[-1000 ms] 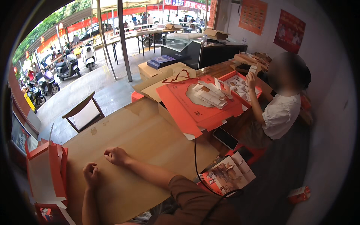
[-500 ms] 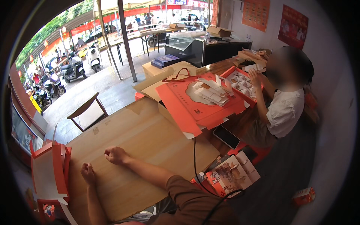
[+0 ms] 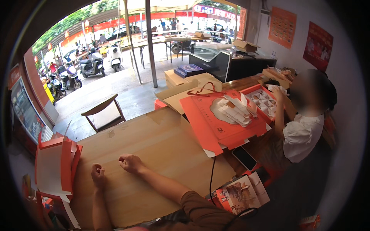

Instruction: The person folds small white paper cards and places them into a pile, then assembles a larger orange cardboard box by folding its flaps and securing the edges. The person works at a wooden table in a shop with a street view visible through the front window.

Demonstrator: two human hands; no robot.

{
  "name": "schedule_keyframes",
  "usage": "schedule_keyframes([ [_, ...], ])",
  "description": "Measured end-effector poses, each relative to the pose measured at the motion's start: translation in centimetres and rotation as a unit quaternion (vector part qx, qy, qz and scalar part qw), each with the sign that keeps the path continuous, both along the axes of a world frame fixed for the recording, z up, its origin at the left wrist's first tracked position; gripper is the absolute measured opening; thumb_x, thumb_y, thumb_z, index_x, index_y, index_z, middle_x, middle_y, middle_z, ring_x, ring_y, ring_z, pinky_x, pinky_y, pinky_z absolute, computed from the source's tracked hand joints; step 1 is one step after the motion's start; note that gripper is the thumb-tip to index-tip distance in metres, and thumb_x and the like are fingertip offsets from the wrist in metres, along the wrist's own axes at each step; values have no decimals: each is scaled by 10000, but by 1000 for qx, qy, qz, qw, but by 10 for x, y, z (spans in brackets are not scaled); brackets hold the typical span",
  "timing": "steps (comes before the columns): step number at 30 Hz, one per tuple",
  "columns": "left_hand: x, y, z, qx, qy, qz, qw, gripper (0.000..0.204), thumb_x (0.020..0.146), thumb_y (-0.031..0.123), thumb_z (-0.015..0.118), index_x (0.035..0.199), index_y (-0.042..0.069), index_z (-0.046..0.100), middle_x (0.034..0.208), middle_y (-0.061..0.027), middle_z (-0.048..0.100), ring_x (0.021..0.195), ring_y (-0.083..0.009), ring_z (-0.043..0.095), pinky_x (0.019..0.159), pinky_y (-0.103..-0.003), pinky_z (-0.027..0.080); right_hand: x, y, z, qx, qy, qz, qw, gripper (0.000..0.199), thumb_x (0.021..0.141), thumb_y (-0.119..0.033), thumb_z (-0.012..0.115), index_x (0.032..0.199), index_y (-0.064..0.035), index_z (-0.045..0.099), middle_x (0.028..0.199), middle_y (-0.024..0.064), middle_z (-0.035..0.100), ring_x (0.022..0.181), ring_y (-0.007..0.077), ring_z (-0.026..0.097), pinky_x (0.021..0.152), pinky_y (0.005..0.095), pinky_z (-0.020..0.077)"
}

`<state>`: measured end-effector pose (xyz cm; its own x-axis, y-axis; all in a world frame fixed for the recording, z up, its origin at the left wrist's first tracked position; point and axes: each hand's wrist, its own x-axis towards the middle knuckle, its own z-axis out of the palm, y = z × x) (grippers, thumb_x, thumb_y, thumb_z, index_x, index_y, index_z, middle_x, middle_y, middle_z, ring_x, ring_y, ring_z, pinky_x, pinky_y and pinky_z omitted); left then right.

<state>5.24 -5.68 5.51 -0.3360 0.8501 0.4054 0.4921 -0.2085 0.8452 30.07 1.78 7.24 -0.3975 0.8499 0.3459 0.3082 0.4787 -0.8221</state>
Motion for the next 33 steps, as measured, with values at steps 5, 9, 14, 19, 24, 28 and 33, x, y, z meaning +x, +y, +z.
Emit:
schedule_keyframes([
  [5, -4, -2, -1, -20, 41, -11, 999, 20, 912, 12, 648, 916, 20, 630, 726, -5, 583, 600, -69, 549, 525, -260, 412, 2, -4, 7, -6, -17, 2, 1000, 165, 942, -228, 713, 1014, -92, 772, 925, 118, 768, 801, 264, 746, 735, 400, 592],
  [9, -9, 0, -18, 28, 182, 13, 983, 20, 874, 29, 691, 889, 23, 678, 712, -65, 632, 562, -128, 585, 531, -308, 468, 1, -5, 9, -15, -33, 14, 999, 183, 947, -245, 707, 1013, -86, 770, 957, 126, 772, 827, 274, 756, 771, 409, 605],
  [14, -13, -3, -12, -13, 216, -8, 976, 66, 845, 106, 715, 873, 48, 709, 816, -115, 684, 604, -206, 640, 596, -355, 525, -1, -6, 9, 1, -48, 11, 999, 174, 945, -236, 714, 1014, -87, 772, 942, 120, 772, 804, 250, 752, 752, 392, 602],
  [19, -4, -12, 8, -31, 202, 0, 979, 89, 856, 140, 712, 896, 62, 732, 854, -119, 713, 631, -221, 672, 619, -363, 552, -7, -9, 8, 6, -48, 10, 999, 175, 948, -235, 713, 1006, -84, 778, 947, 119, 772, 806, 237, 758, 751, 375, 602],
  [24, 3, -12, 20, -36, 175, -16, 984, 96, 858, 153, 722, 908, 73, 737, 888, -103, 730, 656, -218, 694, 640, -359, 572, -5, -3, 3, 17, -80, 6, 997, 179, 945, -243, 714, 999, -87, 784, 960, 104, 776, 793, 218, 758, 739, 361, 598],
  [28, -1, -20, 17, -48, 175, -11, 983, 110, 868, 169, 723, 927, 77, 736, 909, -95, 738, 706, -217, 715, 673, -365, 581, -10, -5, 0, 29, -93, 7, 995, 182, 940, -248, 721, 995, -87, 785, 973, 88, 780, 763, 201, 752, 729, 356, 596],
  [33, -2, -19, 20, -40, 176, -33, 983, 117, 887, 180, 707, 951, 87, 738, 968, -114, 749, 811, -274, 741, 748, -403, 593, -11, -8, 1, 5, -78, -4, 997, 175, 931, -245, 739, 980, -85, 788, 947, 81, 780, 764, 199, 755, 738, 350, 598],
])
